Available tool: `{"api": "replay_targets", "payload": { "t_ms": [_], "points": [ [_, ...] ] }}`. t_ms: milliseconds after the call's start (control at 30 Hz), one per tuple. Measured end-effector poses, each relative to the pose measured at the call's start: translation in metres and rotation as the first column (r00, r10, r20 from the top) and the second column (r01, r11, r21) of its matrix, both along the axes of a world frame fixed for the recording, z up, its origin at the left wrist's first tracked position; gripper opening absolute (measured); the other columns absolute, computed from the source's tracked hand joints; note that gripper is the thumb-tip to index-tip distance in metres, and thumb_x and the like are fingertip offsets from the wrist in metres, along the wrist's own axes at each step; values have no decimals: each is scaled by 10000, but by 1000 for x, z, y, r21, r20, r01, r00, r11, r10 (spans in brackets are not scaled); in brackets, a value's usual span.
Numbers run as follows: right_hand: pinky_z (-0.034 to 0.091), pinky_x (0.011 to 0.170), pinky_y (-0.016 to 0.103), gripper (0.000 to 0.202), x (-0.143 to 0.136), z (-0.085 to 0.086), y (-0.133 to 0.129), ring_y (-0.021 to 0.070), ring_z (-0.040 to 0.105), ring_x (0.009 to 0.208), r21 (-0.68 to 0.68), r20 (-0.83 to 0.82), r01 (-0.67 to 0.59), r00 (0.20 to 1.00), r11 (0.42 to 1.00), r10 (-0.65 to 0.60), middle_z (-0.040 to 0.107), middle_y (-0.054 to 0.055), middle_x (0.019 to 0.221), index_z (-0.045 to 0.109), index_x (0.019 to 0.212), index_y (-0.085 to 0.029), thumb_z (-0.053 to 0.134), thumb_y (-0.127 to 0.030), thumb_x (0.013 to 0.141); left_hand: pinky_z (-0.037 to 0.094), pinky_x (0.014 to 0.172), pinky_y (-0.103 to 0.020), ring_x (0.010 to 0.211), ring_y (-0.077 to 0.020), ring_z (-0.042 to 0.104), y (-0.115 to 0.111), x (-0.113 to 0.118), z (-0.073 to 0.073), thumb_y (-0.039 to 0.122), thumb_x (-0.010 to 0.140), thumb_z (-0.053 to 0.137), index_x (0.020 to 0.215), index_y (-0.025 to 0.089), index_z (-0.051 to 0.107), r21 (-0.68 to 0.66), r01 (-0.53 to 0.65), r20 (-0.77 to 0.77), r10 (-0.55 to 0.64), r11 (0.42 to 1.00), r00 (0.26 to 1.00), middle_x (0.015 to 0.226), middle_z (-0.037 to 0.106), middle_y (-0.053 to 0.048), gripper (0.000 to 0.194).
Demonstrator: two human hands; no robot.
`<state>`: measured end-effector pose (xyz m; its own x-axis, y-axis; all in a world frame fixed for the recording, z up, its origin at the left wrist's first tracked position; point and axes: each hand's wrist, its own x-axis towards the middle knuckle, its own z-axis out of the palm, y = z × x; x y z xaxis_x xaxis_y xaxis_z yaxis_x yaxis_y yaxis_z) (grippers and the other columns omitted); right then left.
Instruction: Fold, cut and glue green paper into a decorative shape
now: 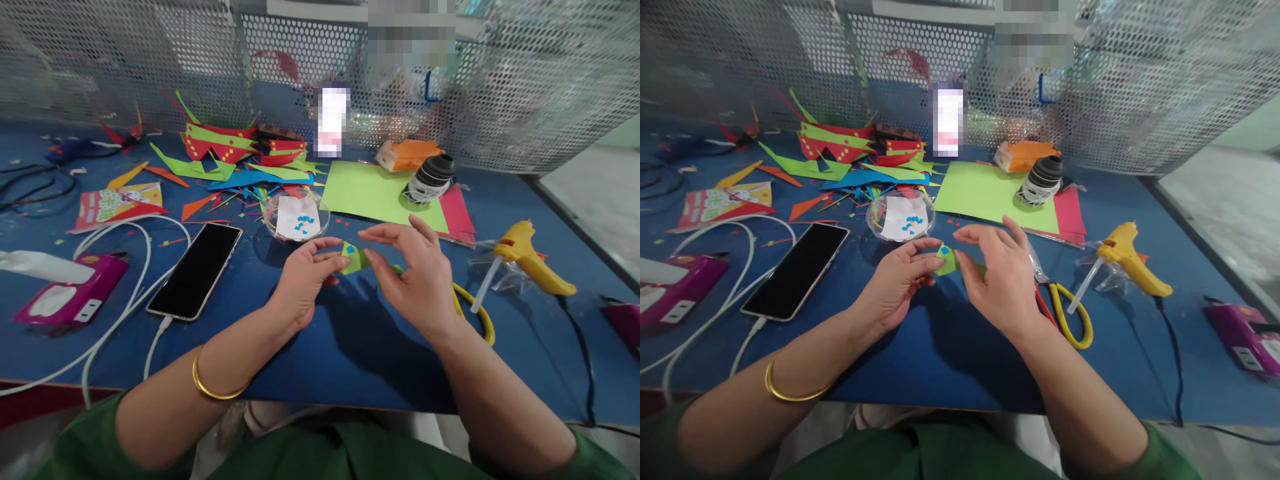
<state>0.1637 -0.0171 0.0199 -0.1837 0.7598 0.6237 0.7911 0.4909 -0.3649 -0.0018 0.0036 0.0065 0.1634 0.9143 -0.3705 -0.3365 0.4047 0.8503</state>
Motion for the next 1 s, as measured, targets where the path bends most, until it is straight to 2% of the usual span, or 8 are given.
{"api": "replay_targets", "payload": {
  "t_ms": [100,167,300,533,700,833,900,1000],
  "points": [
    [320,1162,497,307,-2,3,-2,242,682,1146,140,145,-103,986,985,82,770,55,1107,551,1203,-218,562,-156,903,395,521,-203,593,-86,592,1,0,1,156,627,792,1017,142,639,11,-47,-2,47,999,999,719,696,17,419],
    [307,1168,507,351,-4,4,-3,259,656,1200,186,238,-152,966,971,105,771,58,1119,532,1248,-200,556,-151,901,361,507,-207,575,-90,592,1,-1,2,173,624,794,1000,143,632,29,-64,9,64,998,998,681,683,22,410],
    [290,1179,512,353,-4,2,-4,274,643,1224,215,320,-145,945,966,71,771,51,1116,531,1262,-183,554,-188,909,353,523,-221,591,-100,594,0,-1,2,192,609,811,985,148,639,45,-93,21,92,995,996,666,670,27,416],
    [289,1174,561,376,-4,3,-4,297,617,1259,213,384,-154,921,965,62,790,42,1001,519,1301,-224,562,-233,927,350,538,-229,589,-96,585,-2,-1,3,188,623,794,975,150,643,37,-86,10,85,996,996,664,665,30,385],
    [251,1203,541,419,-3,3,-7,291,602,1277,236,342,-156,937,959,69,779,49,1061,522,1325,-195,584,-241,913,348,523,-217,562,-86,571,-1,0,3,169,633,765,988,147,642,23,-91,-11,91,996,996,644,657,39,377],
    [265,1193,546,356,-2,3,-6,288,628,1240,221,339,-201,933,954,117,788,30,1000,557,1262,-215,588,-226,908,357,519,-210,561,-80,563,-2,0,3,169,638,770,985,148,644,31,-86,-19,87,996,996,655,664,35,371],
    [271,1191,538,296,-2,4,-5,265,649,1204,207,259,-150,961,967,94,784,22,1029,581,1201,-239,571,-179,911,360,518,-206,552,-74,557,-2,0,3,169,638,780,989,147,646,24,-79,-23,80,997,997,656,664,37,376],
    [306,1167,540,197,0,4,-2,239,701,1071,102,42,24,999,994,-28,778,25,1032,614,1100,-251,578,-191,915,364,516,-204,547,-71,556,-2,0,2,174,633,798,1001,150,656,13,-73,-30,73,997,997,667,667,39,395]
  ]
}}
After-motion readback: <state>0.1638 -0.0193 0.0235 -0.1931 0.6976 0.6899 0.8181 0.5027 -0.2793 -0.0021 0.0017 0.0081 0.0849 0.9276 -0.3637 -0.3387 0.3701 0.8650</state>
